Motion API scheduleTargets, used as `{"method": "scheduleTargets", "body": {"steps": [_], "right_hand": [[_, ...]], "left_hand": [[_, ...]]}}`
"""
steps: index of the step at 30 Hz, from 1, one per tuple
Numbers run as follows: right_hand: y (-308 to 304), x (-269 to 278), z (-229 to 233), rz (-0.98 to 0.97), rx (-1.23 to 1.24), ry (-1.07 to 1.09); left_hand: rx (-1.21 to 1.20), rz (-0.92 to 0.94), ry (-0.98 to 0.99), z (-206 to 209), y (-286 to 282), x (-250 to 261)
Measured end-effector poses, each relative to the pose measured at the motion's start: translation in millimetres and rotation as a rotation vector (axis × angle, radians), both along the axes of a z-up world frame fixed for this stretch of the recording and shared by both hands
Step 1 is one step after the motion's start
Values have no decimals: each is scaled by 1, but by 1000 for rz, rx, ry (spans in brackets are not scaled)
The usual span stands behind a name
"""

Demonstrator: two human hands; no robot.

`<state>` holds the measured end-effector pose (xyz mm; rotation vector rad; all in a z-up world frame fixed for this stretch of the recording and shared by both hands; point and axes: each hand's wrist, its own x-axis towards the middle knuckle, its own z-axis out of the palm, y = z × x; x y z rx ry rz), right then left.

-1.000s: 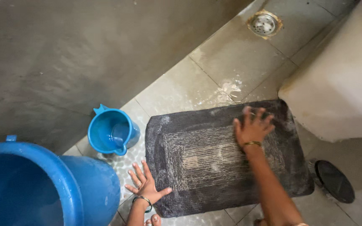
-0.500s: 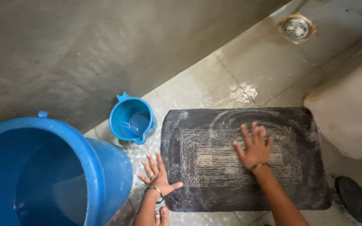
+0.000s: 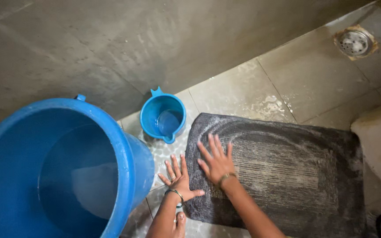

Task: The person scrubs a dark rectangular mat on a tiled bathroom floor using a small brush and water from a blue bucket. They repeatedly scrub the mat's surface, occasionally pouring water from a small blue cup to rinse the area, and continue scrubbing until the end of the clip.

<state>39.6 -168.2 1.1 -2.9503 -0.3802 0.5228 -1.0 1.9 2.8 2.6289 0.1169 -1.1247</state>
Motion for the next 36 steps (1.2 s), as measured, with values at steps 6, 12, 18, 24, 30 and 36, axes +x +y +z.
{"method": "scheduleTargets", "body": {"steps": [6,12,18,24,30,36], "right_hand": [[-49,-15,-5,-317,-7,-44],[-24,62,-5,-379,-121,22],[20,68,-29,-65,10,-192],[-6,35,-30,454,326,-171],[-15,85,-10,215,210,-212],[7,29,-31,444,187,-336]], "left_hand": [[-14,1,-11,-2,2,0],[-14,8,11,3,3,1],[-14,-5,-12,-1,2,1],[-2,-25,2,-3,4,3],[-17,-21,-16,-10,4,1],[-6,-36,-30,-19,6,-1]]}}
